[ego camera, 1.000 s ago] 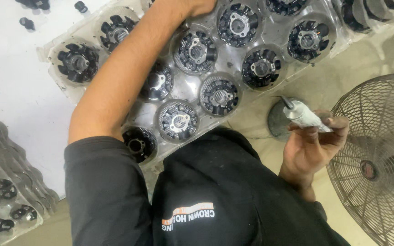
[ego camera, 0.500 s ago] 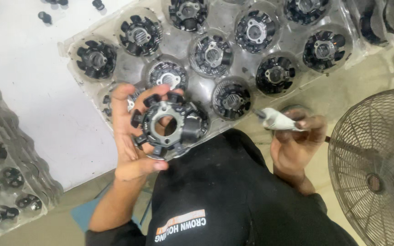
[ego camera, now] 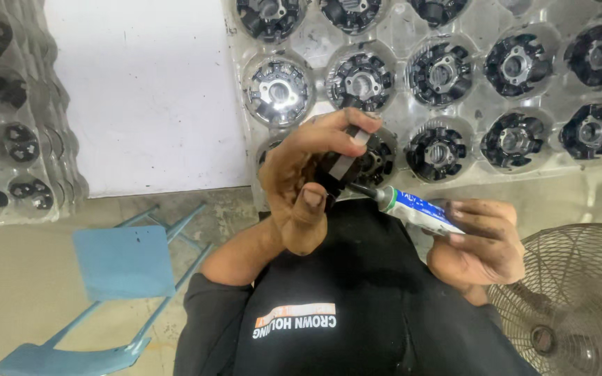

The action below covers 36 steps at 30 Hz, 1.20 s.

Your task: The person sits at a workbench and applies adhesive from a tube onto the pins of small black mechanical components, one at a time, then places each treated component back into a plastic tray. They pick the next component from the tray and repeat the application.

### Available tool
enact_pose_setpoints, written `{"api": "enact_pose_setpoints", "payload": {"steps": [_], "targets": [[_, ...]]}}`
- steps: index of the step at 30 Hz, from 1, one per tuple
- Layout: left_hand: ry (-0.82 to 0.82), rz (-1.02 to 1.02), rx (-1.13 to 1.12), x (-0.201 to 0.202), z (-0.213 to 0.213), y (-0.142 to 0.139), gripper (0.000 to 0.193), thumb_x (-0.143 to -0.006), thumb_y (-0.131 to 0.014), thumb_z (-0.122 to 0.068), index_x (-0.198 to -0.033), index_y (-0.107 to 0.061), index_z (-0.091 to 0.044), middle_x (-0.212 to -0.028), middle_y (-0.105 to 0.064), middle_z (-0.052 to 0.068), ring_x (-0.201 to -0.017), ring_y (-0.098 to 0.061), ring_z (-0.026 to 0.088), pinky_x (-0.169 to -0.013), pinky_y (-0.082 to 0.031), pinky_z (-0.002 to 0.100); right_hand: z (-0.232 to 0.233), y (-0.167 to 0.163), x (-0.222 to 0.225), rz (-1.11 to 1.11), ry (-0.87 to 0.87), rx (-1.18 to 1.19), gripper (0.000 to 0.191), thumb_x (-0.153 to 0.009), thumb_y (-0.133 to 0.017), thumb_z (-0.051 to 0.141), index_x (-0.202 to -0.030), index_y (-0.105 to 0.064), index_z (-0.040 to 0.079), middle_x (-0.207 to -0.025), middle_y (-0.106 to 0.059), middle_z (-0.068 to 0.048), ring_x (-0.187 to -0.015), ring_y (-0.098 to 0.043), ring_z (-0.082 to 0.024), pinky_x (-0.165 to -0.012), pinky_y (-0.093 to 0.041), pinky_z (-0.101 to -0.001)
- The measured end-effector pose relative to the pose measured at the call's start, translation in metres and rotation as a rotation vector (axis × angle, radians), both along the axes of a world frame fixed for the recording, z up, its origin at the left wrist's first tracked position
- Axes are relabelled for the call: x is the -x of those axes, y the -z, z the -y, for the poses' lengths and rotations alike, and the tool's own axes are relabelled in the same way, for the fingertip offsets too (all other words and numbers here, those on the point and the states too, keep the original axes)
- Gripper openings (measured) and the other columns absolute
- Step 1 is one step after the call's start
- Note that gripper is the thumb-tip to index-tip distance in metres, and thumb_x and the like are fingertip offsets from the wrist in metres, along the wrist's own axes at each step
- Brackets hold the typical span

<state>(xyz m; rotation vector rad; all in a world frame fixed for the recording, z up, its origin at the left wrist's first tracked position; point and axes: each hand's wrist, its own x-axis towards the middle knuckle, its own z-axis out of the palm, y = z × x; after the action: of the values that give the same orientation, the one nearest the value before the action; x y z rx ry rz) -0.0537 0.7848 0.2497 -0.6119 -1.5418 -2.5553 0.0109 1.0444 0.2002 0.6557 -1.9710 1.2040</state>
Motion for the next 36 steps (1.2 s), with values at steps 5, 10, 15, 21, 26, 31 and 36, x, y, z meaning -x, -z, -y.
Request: {"api": "enact_pose_setpoints", "payload": {"steps": [5, 10, 15, 21, 26, 31, 36], "targets": [[-0.039, -0.058, 0.02, 0.003, 0.002, -0.001, 0.054, -0.115, -0.051, -0.045, -0.131, -0.059, 0.005, -0.135, -0.062, 0.025, -0.123, -0.061, 0.023, -0.11, -0.047, 0.032, 0.001, 0.002, -0.009, -0.011, 0.012, 0.005, 0.04, -0.085, -0.085, 0.038, -0.084, -0.061, 0.005, -0.093, -0.069, -0.018, -0.091, -0.071, -0.034, -0.079, -0.06, -0.036], [-0.044, -0.104, 0.034, 0.008, 0.002, -0.002, 0.049, -0.113, -0.052, -0.04, -0.128, -0.059, 0.006, -0.133, -0.063, 0.026, -0.122, -0.062, 0.024, -0.108, -0.049, 0.033, 0.013, 0.0, -0.013, 0.015, 0.102, -0.069, 0.021, -0.082, -0.084, 0.006, -0.083, -0.062, 0.004, -0.091, -0.069, -0.018, -0.091, -0.072, -0.034, -0.077, -0.062, -0.0374], [-0.07, -0.125, 0.111, 0.014, 0.003, -0.002, 0.049, -0.109, -0.05, -0.041, -0.12, -0.061, 0.006, -0.13, -0.064, 0.027, -0.12, -0.068, 0.028, -0.106, -0.054, 0.036, 0.007, -0.012, -0.004, -0.157, 0.042, -0.221, 0.022, -0.072, -0.086, 0.0, -0.084, -0.068, 0.002, -0.087, -0.071, -0.017, -0.082, -0.073, -0.032, -0.07, -0.061, -0.0364], [-0.024, -0.073, 0.033, 0.012, -0.002, 0.006, 0.046, -0.115, -0.05, -0.039, -0.131, -0.06, 0.003, -0.134, -0.064, 0.022, -0.12, -0.063, 0.021, -0.106, -0.051, 0.031, -0.013, -0.019, -0.011, 0.024, -0.066, -0.352, 0.028, -0.068, -0.09, 0.006, -0.09, -0.073, 0.004, -0.083, -0.068, -0.018, -0.079, -0.072, -0.034, -0.076, -0.062, -0.0412], [-0.029, -0.055, 0.0, 0.011, -0.002, 0.009, 0.047, -0.116, -0.05, -0.041, -0.127, -0.06, 0.004, -0.135, -0.064, 0.022, -0.122, -0.062, 0.021, -0.109, -0.049, 0.031, -0.013, -0.016, -0.012, 0.058, -0.091, -0.351, 0.024, -0.067, -0.086, 0.001, -0.087, -0.072, 0.001, -0.08, -0.069, -0.021, -0.077, -0.074, -0.036, -0.074, -0.063, -0.0445], [-0.036, -0.001, -0.008, 0.008, -0.002, 0.009, 0.048, -0.114, -0.05, -0.042, -0.127, -0.06, 0.003, -0.133, -0.063, 0.024, -0.122, -0.064, 0.024, -0.106, -0.049, 0.033, -0.014, -0.024, -0.012, 0.088, -0.125, -0.379, 0.024, -0.066, -0.084, -0.001, -0.086, -0.071, -0.001, -0.076, -0.068, -0.024, -0.074, -0.075, -0.038, -0.072, -0.064, -0.0465], [0.014, 0.088, -0.234, 0.006, -0.009, 0.016, 0.044, -0.114, -0.055, -0.041, -0.129, -0.057, 0.001, -0.134, -0.062, 0.025, -0.12, -0.06, 0.025, -0.106, -0.051, 0.038, -0.018, -0.024, -0.01, 0.095, -0.193, -0.395, 0.023, -0.065, -0.082, -0.002, -0.084, -0.07, -0.003, -0.075, -0.068, -0.026, -0.075, -0.075, -0.039, -0.072, -0.064, -0.0502]]}}
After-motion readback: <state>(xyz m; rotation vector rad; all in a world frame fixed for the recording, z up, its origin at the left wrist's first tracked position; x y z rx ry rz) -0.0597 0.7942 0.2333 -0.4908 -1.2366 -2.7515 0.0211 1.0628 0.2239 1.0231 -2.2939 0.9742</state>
